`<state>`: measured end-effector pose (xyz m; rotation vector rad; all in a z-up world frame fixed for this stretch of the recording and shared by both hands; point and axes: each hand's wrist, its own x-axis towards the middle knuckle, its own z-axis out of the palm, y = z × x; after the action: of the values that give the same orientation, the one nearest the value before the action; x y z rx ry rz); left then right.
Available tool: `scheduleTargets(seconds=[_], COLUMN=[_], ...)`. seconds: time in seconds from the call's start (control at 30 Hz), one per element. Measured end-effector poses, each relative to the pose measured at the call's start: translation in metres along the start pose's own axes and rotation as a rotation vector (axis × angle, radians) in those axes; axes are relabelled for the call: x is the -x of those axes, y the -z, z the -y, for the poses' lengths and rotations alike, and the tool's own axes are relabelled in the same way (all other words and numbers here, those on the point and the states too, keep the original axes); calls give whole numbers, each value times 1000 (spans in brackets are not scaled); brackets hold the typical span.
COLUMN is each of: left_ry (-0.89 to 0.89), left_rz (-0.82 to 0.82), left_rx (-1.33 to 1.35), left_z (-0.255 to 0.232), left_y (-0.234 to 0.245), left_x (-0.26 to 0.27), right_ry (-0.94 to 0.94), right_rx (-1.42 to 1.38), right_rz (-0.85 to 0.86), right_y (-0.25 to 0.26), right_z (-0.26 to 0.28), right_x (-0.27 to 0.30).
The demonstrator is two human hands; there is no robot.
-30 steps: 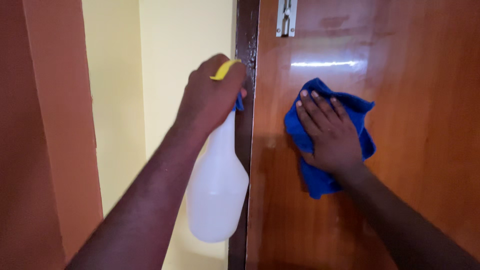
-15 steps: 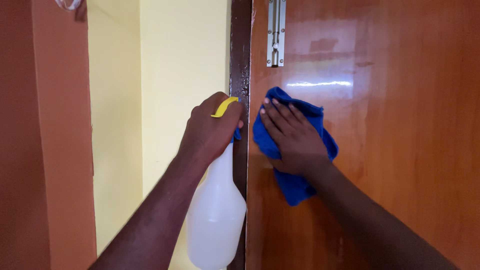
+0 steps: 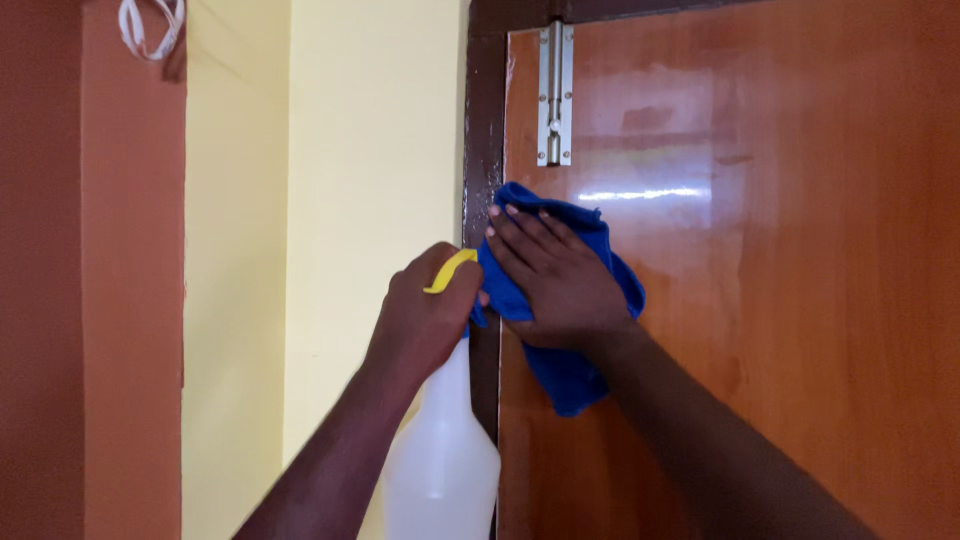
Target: The person sprays a wooden door with a spray bottle and wipes it with a blue cloth. They repeatedly spray and wipe different sections of the door surface and edges.
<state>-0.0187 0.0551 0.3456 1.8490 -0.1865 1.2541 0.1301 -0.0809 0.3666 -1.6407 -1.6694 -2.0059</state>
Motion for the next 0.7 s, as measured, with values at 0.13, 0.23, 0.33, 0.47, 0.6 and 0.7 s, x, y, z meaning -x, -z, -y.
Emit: scheduleTargets(seconds=[0.13, 0.23, 0.33, 0.47, 0.6, 0.7], left_ry=[-44, -128, -129, -180, -219, -167], left_rz=[-35, -60, -45, -78, -110, -142], left_rx=[5, -13, -104, -65, -86, -206], left_z=[1, -7, -15, -18, -19, -17], left_y=[5, 10, 14, 11, 8, 10], left_x=[-4, -16, -20, -18, -19, -20], right_ry=[-23, -13, -67, -115, -175, -207], right_rx=[-17, 29, 40, 71, 105, 89], right_rz=[10, 16, 2, -23, -52, 15], right_y=[-3, -1, 1, 0, -3, -4], right_z=[3, 1, 5, 6, 8, 7], right_x=[-1, -3, 0, 0, 1, -2])
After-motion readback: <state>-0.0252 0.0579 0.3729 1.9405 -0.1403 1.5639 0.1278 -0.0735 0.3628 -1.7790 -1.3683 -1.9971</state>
